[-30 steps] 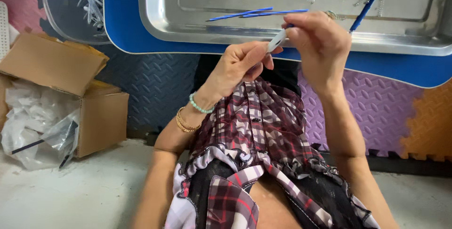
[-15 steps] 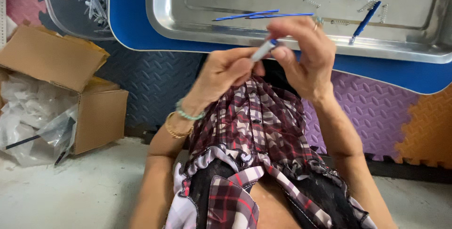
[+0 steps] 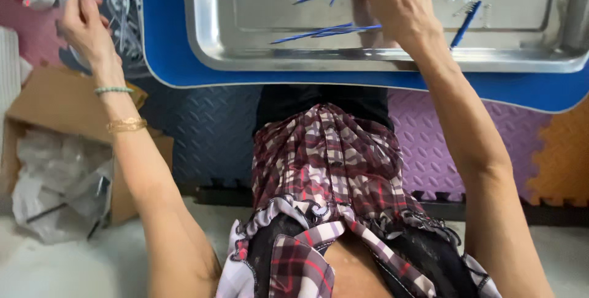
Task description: The person assembles ballpoint pens by inserting ink cartridges and springs into pen barrels and then attaching the pen caps.
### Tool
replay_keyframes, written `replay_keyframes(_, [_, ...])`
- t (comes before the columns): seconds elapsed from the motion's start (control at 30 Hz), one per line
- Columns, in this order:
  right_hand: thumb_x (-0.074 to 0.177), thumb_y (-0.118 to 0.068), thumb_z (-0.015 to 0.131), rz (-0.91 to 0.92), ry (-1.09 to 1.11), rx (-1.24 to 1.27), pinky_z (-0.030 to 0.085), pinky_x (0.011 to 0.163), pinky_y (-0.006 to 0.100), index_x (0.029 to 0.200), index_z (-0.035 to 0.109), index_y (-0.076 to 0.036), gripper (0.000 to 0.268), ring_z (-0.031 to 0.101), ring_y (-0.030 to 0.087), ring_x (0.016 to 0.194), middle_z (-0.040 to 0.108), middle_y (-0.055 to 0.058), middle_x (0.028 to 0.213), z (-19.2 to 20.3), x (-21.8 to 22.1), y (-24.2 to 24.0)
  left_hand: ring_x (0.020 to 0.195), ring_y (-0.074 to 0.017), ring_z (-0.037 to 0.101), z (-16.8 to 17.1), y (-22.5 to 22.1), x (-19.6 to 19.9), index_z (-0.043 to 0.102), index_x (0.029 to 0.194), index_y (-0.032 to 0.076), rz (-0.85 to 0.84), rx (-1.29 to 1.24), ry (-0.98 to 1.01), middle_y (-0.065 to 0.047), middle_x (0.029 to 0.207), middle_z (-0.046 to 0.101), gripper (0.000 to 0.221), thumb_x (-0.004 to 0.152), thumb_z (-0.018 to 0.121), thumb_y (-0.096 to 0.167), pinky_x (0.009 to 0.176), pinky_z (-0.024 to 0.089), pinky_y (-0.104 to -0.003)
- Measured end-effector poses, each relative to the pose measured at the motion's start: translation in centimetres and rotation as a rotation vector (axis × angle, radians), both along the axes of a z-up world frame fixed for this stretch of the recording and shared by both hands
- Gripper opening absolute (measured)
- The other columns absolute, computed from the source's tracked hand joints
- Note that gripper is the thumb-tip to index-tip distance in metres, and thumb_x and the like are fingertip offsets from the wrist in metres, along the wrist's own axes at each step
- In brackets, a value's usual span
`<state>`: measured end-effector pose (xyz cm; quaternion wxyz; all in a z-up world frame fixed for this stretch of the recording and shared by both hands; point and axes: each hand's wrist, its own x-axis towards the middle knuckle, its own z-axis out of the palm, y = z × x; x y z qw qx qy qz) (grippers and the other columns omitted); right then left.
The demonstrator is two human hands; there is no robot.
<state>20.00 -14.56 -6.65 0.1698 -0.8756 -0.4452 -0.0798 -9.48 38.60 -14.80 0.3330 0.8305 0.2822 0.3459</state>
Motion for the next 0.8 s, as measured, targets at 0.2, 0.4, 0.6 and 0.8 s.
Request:
replay_keyframes(0.2, [0.114,-0.007,0.081,0.082,-0.063,0.015,0.049,0.063,0.051,0.12,0.064,-0.003,0.018,0.064,0.041,0.091,0.071,0.021,0.109,0.1,0.0,-0.8,0.159,-0.046,0.046,-10.7,10.1,0.2,0.033,0.172,0.012,0.209,0.265,0.334,-0.024,0.175,0.043,0.074,0.13,0.093,0.018,0.132,0.042,-0.055])
replay_keyframes(0.4, [0.115,-0.003,0.087,0.228,-0.131,0.095,0.064,0.086,0.041,0.121,0.077,0.002,0.012,0.073,0.027,0.093,0.074,0.015,0.108,8.0,-5.7,-1.2,0.11,-0.0374,0.072,16.0,-18.8,8.2,0.07,0.151,-0.003,-0.529,0.336,-0.104,-0.021,0.12,0.079,0.031,0.122,0.065,-0.008,0.099,0.055,-0.049])
replay_keyframes(0.6, [0.121,-0.015,0.085,0.25,-0.028,0.195,0.057,0.084,0.044,0.119,0.073,-0.005,0.016,0.064,0.033,0.089,0.069,0.015,0.112,11.0,-8.2,-2.8,0.105,-0.0328,0.084,17.1,-32.1,12.8,0.079,0.133,-0.004,-1.001,0.329,-0.11,-0.02,0.122,0.084,0.023,0.118,0.072,0.012,0.092,0.067,-0.043])
replay_keyframes(0.8, [0.12,-0.013,0.08,0.184,0.166,0.26,0.052,0.082,0.044,0.118,0.074,-0.002,0.012,0.066,0.033,0.092,0.071,0.015,0.104,9.8,-7.9,-5.1,0.109,-0.0315,0.082,17.1,-35.3,14.0,0.072,0.138,-0.005,-1.184,0.076,-0.087,-0.018,0.121,0.082,0.024,0.119,0.061,0.006,0.093,0.063,-0.04])
